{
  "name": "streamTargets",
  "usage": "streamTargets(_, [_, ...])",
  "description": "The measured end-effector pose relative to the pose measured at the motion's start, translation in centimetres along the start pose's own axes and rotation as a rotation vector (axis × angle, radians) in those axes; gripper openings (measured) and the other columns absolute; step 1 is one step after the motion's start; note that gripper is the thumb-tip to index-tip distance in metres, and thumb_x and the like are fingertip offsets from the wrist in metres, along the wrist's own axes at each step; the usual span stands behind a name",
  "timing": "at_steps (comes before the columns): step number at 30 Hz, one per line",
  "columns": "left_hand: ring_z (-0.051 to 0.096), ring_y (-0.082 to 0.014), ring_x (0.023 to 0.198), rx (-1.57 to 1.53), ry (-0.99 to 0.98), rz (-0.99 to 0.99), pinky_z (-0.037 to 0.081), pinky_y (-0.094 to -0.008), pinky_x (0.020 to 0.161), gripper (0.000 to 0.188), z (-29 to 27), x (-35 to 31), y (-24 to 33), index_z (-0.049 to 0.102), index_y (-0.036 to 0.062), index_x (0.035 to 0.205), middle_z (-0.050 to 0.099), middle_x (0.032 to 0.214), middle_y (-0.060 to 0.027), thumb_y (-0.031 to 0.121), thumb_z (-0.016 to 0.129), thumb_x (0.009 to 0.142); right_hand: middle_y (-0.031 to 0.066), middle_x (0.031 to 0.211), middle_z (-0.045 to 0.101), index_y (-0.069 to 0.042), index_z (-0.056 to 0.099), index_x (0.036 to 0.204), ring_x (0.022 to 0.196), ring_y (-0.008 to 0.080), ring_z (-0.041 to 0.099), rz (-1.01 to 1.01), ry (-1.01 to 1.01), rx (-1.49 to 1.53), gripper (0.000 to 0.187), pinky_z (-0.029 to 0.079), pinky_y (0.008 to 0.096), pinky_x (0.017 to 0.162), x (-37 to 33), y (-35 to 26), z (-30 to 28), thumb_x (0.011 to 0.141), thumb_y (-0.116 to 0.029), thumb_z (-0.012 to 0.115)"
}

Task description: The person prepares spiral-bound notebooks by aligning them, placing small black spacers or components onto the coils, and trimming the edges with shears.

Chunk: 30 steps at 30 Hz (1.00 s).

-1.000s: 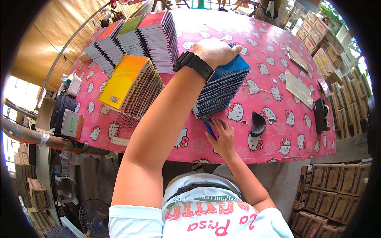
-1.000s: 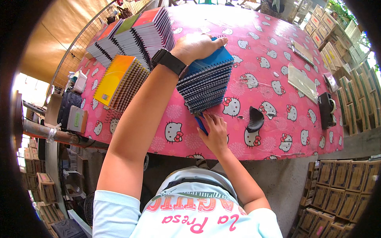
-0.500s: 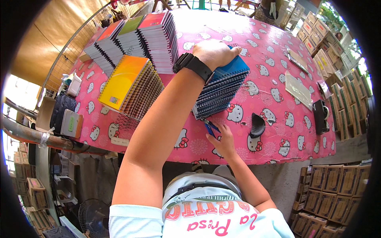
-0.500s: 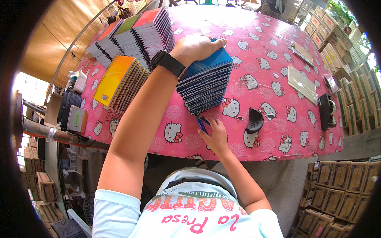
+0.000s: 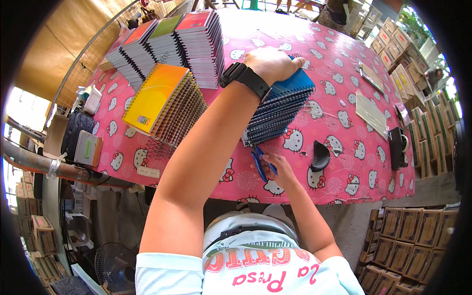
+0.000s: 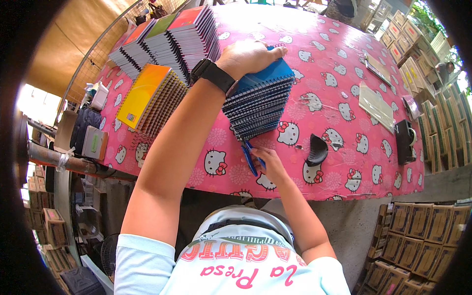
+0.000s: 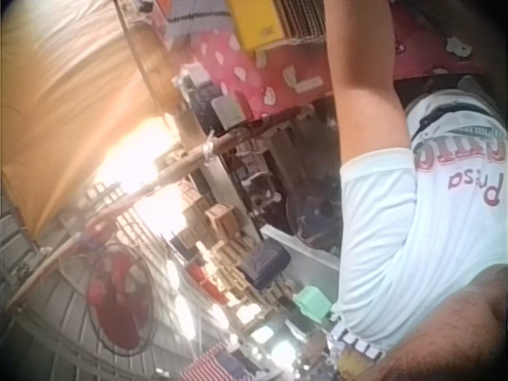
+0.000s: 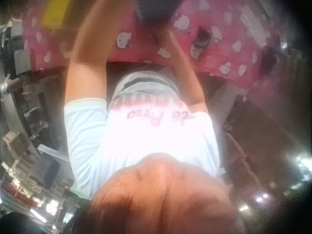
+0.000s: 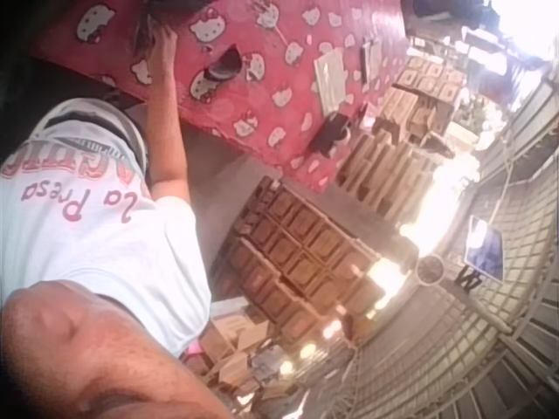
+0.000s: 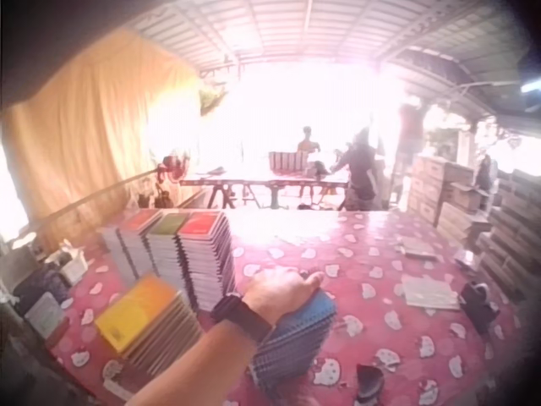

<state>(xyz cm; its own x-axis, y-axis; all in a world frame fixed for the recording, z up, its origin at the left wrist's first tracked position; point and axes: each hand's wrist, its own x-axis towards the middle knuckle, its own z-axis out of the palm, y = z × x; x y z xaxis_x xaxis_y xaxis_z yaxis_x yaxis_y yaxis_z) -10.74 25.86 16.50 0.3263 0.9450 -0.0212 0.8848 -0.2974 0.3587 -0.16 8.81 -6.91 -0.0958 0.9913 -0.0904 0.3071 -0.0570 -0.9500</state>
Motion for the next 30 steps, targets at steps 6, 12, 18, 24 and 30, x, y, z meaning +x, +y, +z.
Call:
streamTargets(6, [0.059,-0.0337,0.107,0.009,-0.017,-0.037,0.045,-0.0415,0.092,0.075,-0.2,-0.1,0.0,0.063,0.0065,0.115,0.062,0.115,-0.0194,0.069,0.032,0.086,0.0131,0.106,0.062,-0.004,0.056,0.117,0.095,0.0294,0.058,-0.303,0.147,-0.331,0.047,0.045,0.0419,0.079,-0.3,-0.9,0.1,0.076,-0.023,0.07])
streamTargets(12, [0.059,-0.0336,0.107,-0.016,-0.02,-0.049,0.045,-0.0415,0.092,0.074,-0.3,-0.3,0.4,0.063,0.0072,0.116,0.062,0.115,-0.0185,0.068,0.033,0.086,0.0127,0.11,0.057,-0.007,0.056,0.117,0.104,0.0326,0.052,-0.486,0.248,-0.653,0.051,0.041,0.0451,0.085,-0.2,-0.4,0.7,0.072,-0.024,0.071])
streamTargets(18, [0.059,-0.0335,0.107,-0.01,-0.019,-0.017,0.045,-0.0412,0.092,0.073,0.0,0.0,0.1,0.063,0.0075,0.115,0.062,0.116,-0.0184,0.068,0.033,0.086,0.0148,0.104,0.06,-0.005,0.058,0.115,0.098,0.0326,0.056,-0.164,0.033,-0.048,0.046,0.046,0.0423,0.081,0.1,0.3,0.0,0.074,-0.023,0.07])
streamTargets(24, [0.06,-0.033,0.105,-0.005,0.003,-0.039,0.045,-0.041,0.091,0.072,0.0,0.0,-0.1,0.064,0.0081,0.114,0.062,0.114,-0.0181,0.067,0.033,0.086,0.0153,0.106,0.06,-0.004,0.058,0.115,0.1,0.0325,0.056,-0.038,-0.003,-0.058,0.047,0.045,0.0426,0.083,-0.1,-0.6,-0.2,0.073,-0.022,0.071])
streamTargets(30, [0.06,-0.0334,0.104,0.001,0.006,-0.024,0.046,-0.0408,0.091,0.073,0.0,0.1,0.0,0.064,0.0072,0.114,0.063,0.113,-0.0181,0.068,0.033,0.086,0.0119,0.115,0.056,-0.008,0.055,0.119,0.106,0.0312,0.05,-0.413,0.209,-0.607,0.056,0.039,0.044,0.086,-0.4,0.1,1.2,0.068,-0.024,0.073])
